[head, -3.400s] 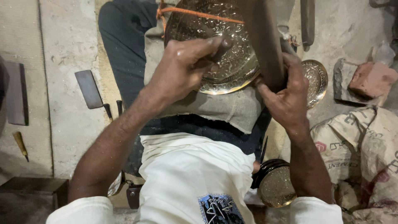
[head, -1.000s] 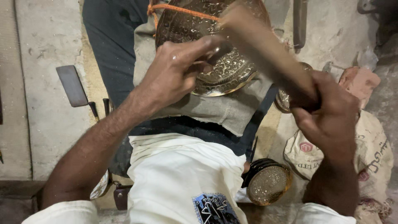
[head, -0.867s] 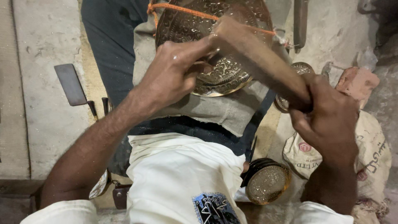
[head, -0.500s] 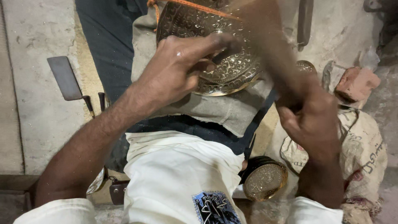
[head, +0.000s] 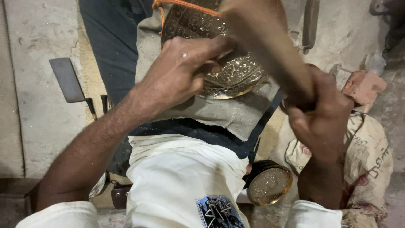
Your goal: The person sits on the floor with an ornate brass plate resting on a cushion on their lap, holding a small punch against the plate's embossed pattern and striking it with a wooden mallet to work the metal relief. They reposition the plate and continue punching different areas of the design.
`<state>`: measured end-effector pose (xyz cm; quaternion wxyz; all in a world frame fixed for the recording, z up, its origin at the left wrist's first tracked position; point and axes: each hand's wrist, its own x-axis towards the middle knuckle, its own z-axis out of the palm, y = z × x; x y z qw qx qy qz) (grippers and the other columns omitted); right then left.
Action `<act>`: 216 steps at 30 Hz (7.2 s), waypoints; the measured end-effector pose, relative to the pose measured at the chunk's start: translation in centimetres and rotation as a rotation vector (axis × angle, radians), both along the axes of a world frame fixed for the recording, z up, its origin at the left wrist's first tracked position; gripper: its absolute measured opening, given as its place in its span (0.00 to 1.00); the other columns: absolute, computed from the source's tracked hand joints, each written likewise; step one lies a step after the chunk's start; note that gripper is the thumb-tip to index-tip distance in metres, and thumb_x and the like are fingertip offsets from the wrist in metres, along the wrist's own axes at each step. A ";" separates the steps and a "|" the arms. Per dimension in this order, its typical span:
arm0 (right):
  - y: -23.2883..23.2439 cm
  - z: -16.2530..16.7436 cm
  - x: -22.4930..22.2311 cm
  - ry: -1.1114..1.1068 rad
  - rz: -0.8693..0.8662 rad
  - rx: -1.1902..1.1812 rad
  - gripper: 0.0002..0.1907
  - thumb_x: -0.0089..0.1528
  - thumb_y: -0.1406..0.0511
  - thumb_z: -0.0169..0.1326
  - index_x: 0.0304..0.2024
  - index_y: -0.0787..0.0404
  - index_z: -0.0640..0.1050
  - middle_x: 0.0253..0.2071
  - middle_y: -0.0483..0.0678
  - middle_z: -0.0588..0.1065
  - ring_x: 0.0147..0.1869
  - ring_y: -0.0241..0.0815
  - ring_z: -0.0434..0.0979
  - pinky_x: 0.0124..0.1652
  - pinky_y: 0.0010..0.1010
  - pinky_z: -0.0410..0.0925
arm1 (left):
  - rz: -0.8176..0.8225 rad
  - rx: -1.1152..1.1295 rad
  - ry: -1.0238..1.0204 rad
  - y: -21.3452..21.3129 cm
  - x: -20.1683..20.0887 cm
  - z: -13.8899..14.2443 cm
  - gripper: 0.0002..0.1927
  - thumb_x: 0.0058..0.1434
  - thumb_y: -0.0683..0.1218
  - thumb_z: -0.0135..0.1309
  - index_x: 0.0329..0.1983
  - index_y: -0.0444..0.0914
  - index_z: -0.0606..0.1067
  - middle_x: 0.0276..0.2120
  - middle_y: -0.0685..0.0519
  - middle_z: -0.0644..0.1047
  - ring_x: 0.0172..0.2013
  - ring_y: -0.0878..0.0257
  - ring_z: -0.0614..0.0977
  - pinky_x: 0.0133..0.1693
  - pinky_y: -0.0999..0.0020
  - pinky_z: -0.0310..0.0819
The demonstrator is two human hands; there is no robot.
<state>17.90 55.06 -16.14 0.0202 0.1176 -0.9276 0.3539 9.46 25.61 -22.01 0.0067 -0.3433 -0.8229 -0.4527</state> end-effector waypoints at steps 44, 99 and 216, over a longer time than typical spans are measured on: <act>2.2 -1.4 0.6 0.053 0.019 0.215 0.20 0.67 0.68 0.64 0.57 0.67 0.69 0.36 0.55 0.78 0.33 0.43 0.81 0.34 0.32 0.78 | 0.075 0.196 -0.288 -0.2 1.8 2.6 0.26 0.69 0.31 0.51 0.68 0.43 0.70 0.50 0.48 0.84 0.47 0.58 0.89 0.47 0.67 0.87; 3.8 2.9 -4.0 -0.316 0.190 0.211 0.33 0.57 0.65 0.66 0.59 0.71 0.65 0.41 0.68 0.78 0.35 0.54 0.85 0.36 0.39 0.81 | 0.145 0.157 -0.131 1.0 3.1 -0.5 0.23 0.70 0.32 0.53 0.66 0.36 0.71 0.52 0.40 0.81 0.46 0.58 0.88 0.44 0.72 0.91; 4.3 0.4 -0.6 -0.197 -0.109 -0.224 0.11 0.67 0.74 0.60 0.49 0.65 0.74 0.29 0.51 0.76 0.26 0.38 0.79 0.30 0.29 0.75 | 0.069 -0.118 -0.165 0.8 1.4 3.0 0.27 0.63 0.35 0.55 0.66 0.41 0.73 0.45 0.45 0.83 0.41 0.55 0.86 0.43 0.60 0.85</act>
